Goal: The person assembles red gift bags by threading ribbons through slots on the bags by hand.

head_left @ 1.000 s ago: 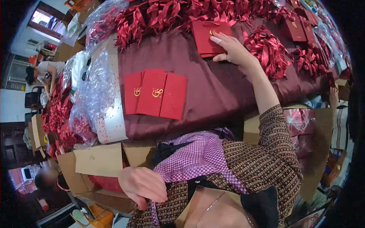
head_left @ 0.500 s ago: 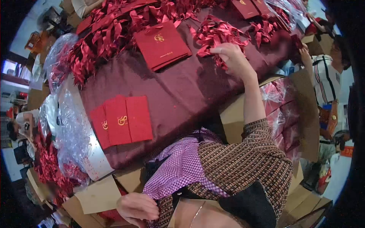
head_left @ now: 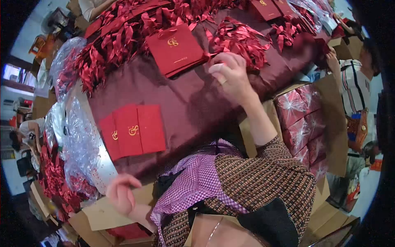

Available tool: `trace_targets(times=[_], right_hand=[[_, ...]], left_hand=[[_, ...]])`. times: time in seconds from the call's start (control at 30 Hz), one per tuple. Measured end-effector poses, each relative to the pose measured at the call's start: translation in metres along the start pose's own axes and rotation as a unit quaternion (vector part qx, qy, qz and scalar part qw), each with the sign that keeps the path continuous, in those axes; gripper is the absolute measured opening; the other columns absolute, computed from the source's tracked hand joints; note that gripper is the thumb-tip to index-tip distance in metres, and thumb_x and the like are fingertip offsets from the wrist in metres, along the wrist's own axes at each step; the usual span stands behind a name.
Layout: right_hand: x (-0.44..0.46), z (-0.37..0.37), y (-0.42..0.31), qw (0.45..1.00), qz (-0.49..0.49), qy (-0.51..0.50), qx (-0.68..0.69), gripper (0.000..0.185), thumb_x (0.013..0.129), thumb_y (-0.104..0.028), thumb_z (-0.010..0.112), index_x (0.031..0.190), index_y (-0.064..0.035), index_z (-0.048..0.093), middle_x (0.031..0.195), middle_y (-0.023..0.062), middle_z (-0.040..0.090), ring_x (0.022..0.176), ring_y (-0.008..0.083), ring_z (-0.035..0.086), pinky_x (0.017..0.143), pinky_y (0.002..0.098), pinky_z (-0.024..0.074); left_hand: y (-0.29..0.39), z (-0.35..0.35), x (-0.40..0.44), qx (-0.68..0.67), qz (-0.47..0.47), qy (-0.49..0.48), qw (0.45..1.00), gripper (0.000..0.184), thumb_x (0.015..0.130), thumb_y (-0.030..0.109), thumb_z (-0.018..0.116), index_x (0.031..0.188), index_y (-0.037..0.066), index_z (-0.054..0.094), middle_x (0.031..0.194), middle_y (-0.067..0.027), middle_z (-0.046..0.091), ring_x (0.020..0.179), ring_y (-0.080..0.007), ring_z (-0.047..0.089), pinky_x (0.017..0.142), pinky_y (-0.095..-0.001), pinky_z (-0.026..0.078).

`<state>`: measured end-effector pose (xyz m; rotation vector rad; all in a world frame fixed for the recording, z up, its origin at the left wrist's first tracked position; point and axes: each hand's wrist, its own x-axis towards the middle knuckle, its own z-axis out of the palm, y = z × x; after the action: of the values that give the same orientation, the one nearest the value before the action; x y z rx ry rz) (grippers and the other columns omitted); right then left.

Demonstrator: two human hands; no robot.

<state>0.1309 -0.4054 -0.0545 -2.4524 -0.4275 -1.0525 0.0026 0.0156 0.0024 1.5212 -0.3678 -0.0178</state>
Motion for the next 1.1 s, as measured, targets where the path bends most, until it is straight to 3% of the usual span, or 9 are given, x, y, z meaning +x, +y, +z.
trace_targets(times=[0.13, 0.2, 0.27, 0.43, 0.53, 0.73, 0.97, 1.03, 1.1], right_hand=[[-0.002, 0.035, -0.064, 0.979, -0.043, -0.058, 0.188, 0.018, 0.073, -0.009, 0.072, 0.087, -0.0132, 0.062, 0.093, 0.0021, 0.062, 0.092, 0.0235, 0.058, 0.086, 0.0382, 0.0394], [-0.017, 0.063, -0.083, 0.960, -0.048, -0.104, 0.257, 0.020, 0.074, -0.008, 0.072, 0.090, -0.0131, 0.062, 0.090, 0.0016, 0.062, 0.089, 0.0218, 0.058, 0.085, 0.0376, 0.0393], [-0.021, 0.072, -0.101, 0.944, -0.013, -0.126, 0.305, 0.020, 0.077, -0.007, 0.070, 0.094, -0.0113, 0.062, 0.089, 0.0034, 0.062, 0.088, 0.0233, 0.059, 0.083, 0.0358, 0.0416], [-0.022, 0.091, -0.114, 0.911, 0.039, -0.159, 0.379, 0.021, 0.081, 0.000, 0.066, 0.101, -0.0039, 0.060, 0.093, 0.0129, 0.061, 0.090, 0.0301, 0.059, 0.079, 0.0357, 0.0473], [-0.016, 0.090, -0.123, 0.897, 0.039, -0.221, 0.381, 0.020, 0.081, 0.003, 0.064, 0.099, -0.0038, 0.060, 0.091, 0.0117, 0.061, 0.090, 0.0300, 0.058, 0.079, 0.0363, 0.0468], [-0.020, 0.104, -0.126, 0.918, -0.024, -0.194, 0.346, 0.016, 0.074, -0.001, 0.068, 0.086, -0.0082, 0.063, 0.088, 0.0069, 0.060, 0.089, 0.0281, 0.057, 0.079, 0.0387, 0.0431], [-0.019, 0.101, -0.123, 0.926, -0.025, -0.194, 0.323, 0.018, 0.074, -0.002, 0.070, 0.089, -0.0113, 0.064, 0.088, 0.0044, 0.061, 0.090, 0.0243, 0.058, 0.082, 0.0363, 0.0406], [-0.019, 0.100, -0.124, 0.926, -0.015, -0.202, 0.319, 0.017, 0.074, -0.003, 0.071, 0.088, -0.0113, 0.065, 0.088, 0.0045, 0.060, 0.091, 0.0243, 0.057, 0.082, 0.0362, 0.0402], [-0.021, 0.104, -0.122, 0.925, -0.017, -0.207, 0.318, 0.017, 0.075, -0.003, 0.070, 0.089, -0.0109, 0.064, 0.088, 0.0047, 0.060, 0.091, 0.0243, 0.057, 0.081, 0.0363, 0.0402]], left_hand=[[-0.011, 0.017, 0.028, 0.141, -0.153, 0.264, 0.942, 0.018, 0.095, 0.011, 0.056, 0.105, -0.002, 0.061, 0.091, -0.0083, 0.062, 0.084, -0.0159, 0.058, 0.074, -0.0290, 0.049], [-0.035, 0.002, 0.037, 0.364, -0.075, 0.246, 0.895, 0.017, 0.093, 0.010, 0.059, 0.103, -0.002, 0.062, 0.091, -0.0074, 0.063, 0.082, -0.0159, 0.059, 0.072, -0.0297, 0.048], [-0.044, -0.003, 0.049, 0.460, -0.050, 0.230, 0.856, 0.017, 0.090, 0.011, 0.062, 0.101, -0.002, 0.063, 0.091, -0.0088, 0.064, 0.079, -0.0167, 0.059, 0.071, -0.0301, 0.048], [-0.062, -0.006, 0.068, 0.487, -0.015, 0.212, 0.847, 0.015, 0.086, 0.010, 0.063, 0.095, -0.002, 0.064, 0.086, -0.0163, 0.062, 0.078, -0.0308, 0.060, 0.072, -0.0379, 0.048], [-0.068, -0.006, 0.080, 0.476, -0.001, 0.205, 0.855, 0.012, 0.085, 0.009, 0.062, 0.092, -0.001, 0.064, 0.083, -0.0171, 0.060, 0.079, -0.0342, 0.058, 0.072, -0.0420, 0.047], [-0.078, -0.010, 0.104, 0.507, -0.008, 0.146, 0.850, 0.017, 0.083, 0.012, 0.064, 0.093, -0.002, 0.065, 0.083, -0.0150, 0.060, 0.081, -0.0329, 0.058, 0.077, -0.0425, 0.045], [-0.083, -0.008, 0.115, 0.493, -0.046, 0.148, 0.856, 0.022, 0.080, 0.012, 0.068, 0.098, 0.001, 0.065, 0.081, -0.0120, 0.059, 0.081, -0.0302, 0.057, 0.078, -0.0420, 0.044], [-0.086, -0.008, 0.115, 0.550, 0.027, 0.140, 0.823, 0.024, 0.079, 0.010, 0.071, 0.100, 0.000, 0.066, 0.083, -0.0117, 0.061, 0.068, -0.0191, 0.057, 0.065, -0.0313, 0.049], [-0.087, -0.009, 0.115, 0.539, 0.021, 0.141, 0.830, 0.024, 0.079, 0.009, 0.071, 0.100, 0.000, 0.066, 0.081, -0.0100, 0.061, 0.067, -0.0170, 0.056, 0.064, -0.0303, 0.048]])
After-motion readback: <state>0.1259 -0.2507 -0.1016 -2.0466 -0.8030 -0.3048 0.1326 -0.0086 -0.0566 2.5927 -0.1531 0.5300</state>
